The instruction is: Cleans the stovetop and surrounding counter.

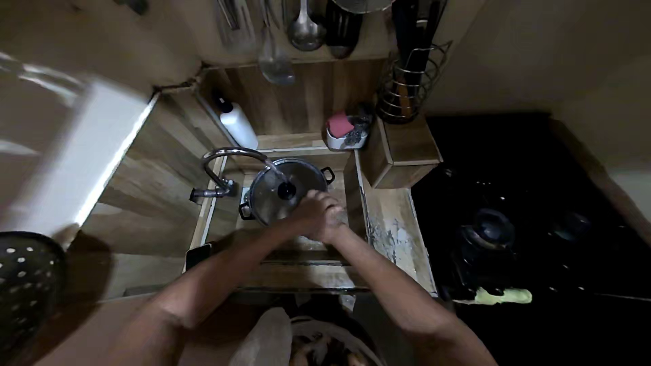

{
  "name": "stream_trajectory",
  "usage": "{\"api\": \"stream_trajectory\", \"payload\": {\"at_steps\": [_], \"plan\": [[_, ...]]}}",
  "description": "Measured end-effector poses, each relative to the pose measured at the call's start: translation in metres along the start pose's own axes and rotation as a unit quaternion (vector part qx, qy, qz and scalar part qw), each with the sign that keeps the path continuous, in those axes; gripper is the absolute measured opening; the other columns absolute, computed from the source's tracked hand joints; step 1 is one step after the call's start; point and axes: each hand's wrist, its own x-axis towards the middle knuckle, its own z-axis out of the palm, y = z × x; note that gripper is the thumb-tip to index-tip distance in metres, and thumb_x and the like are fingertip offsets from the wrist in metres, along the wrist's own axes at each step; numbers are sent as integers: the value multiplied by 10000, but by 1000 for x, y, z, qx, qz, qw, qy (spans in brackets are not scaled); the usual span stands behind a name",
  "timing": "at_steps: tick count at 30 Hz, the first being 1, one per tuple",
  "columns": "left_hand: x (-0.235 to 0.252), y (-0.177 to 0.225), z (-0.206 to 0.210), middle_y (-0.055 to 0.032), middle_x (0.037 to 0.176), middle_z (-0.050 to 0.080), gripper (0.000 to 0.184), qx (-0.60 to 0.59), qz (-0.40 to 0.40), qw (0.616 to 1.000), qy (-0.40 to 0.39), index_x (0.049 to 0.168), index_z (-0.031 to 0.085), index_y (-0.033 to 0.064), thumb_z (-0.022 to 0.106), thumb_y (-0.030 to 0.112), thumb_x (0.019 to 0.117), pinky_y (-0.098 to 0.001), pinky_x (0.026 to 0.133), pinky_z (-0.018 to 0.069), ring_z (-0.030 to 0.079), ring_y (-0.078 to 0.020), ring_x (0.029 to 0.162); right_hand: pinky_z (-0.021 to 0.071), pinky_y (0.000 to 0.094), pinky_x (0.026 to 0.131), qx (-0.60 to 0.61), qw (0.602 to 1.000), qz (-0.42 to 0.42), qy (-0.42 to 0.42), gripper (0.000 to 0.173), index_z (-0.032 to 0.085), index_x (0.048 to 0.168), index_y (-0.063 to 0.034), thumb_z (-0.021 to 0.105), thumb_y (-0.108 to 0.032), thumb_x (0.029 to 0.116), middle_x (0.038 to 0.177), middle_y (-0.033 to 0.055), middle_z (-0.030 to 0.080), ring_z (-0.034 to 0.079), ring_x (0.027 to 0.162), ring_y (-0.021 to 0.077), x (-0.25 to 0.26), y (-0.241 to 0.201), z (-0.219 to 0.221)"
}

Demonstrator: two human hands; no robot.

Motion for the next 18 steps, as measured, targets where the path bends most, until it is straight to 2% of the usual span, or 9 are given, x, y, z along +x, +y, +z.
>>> {"api": "stream_trajectory", "payload": {"at_steps": [1,2,3,5,7,10,12,15,18], "plan": [[-6,-24,-6,-108,1533,514,490,2,8,1000,11,1503,506,121,305,355,1122,-524,1219,251,412,-321,1455,476,487,1082,-125,983,-103,83,338,679,1255,-31,490,-244,1074,1221,200,698,646,1208,317,7,19,14],[-10,-54,-13,-120,1475,568,479,0,-5,999,38,1470,553,124,343,371,1117,-543,1192,300,463,-340,1406,511,517,1022,-191,959,-165,131,270,699,1185,-77,503,-207,1053,1092,159,731,689,1100,322,9,30,18],[-11,-90,-18,-167,1356,645,429,39,-16,996,84,1347,652,70,419,335,1103,-569,1137,367,548,-379,1313,473,551,1029,-202,956,-167,131,249,689,1199,-85,538,-157,1015,1084,148,725,678,1084,336,4,34,14],[-15,-140,-42,-249,1299,640,315,168,-132,972,94,1194,719,13,578,245,1035,-623,1062,431,555,-461,1266,344,654,1111,-161,984,-56,57,442,594,1352,-64,633,-12,915,1286,207,628,553,1268,418,-13,30,-4],[-13,-161,-63,-287,1318,602,286,233,-323,915,58,1145,699,-52,672,161,956,-650,997,474,551,-492,1249,329,694,1118,-79,994,51,51,598,522,1398,-59,661,110,841,1370,258,536,469,1348,464,-24,29,-17],[-7,-194,-73,-343,1305,589,495,236,-459,855,43,1296,571,-119,650,251,976,-683,958,467,576,-527,1213,470,419,1088,109,978,64,167,482,514,1369,-23,548,90,901,1332,179,567,556,1263,276,-47,42,-27],[-7,-221,-66,-353,1312,585,552,246,-471,846,39,1300,580,-114,653,319,966,-708,957,456,568,-540,1218,485,351,1094,165,962,78,203,417,520,1370,0,573,6,956,1342,155,593,579,1266,213,-60,49,-32],[-12,-220,-59,-365,1339,569,483,244,-430,869,41,1283,607,-107,616,291,1008,-725,979,429,542,-558,1249,487,416,1085,34,966,182,178,321,643,1276,21,571,39,964,1360,216,594,604,1253,315,-82,52,-31],[-15,-206,-72,-384,1438,483,510,220,-389,895,-1,1382,527,-126,577,248,1038,-714,1076,362,441,-569,1361,513,428,1031,28,955,204,211,233,665,1204,32,580,-25,994,1259,225,637,645,1157,328,-108,56,-32]]}}
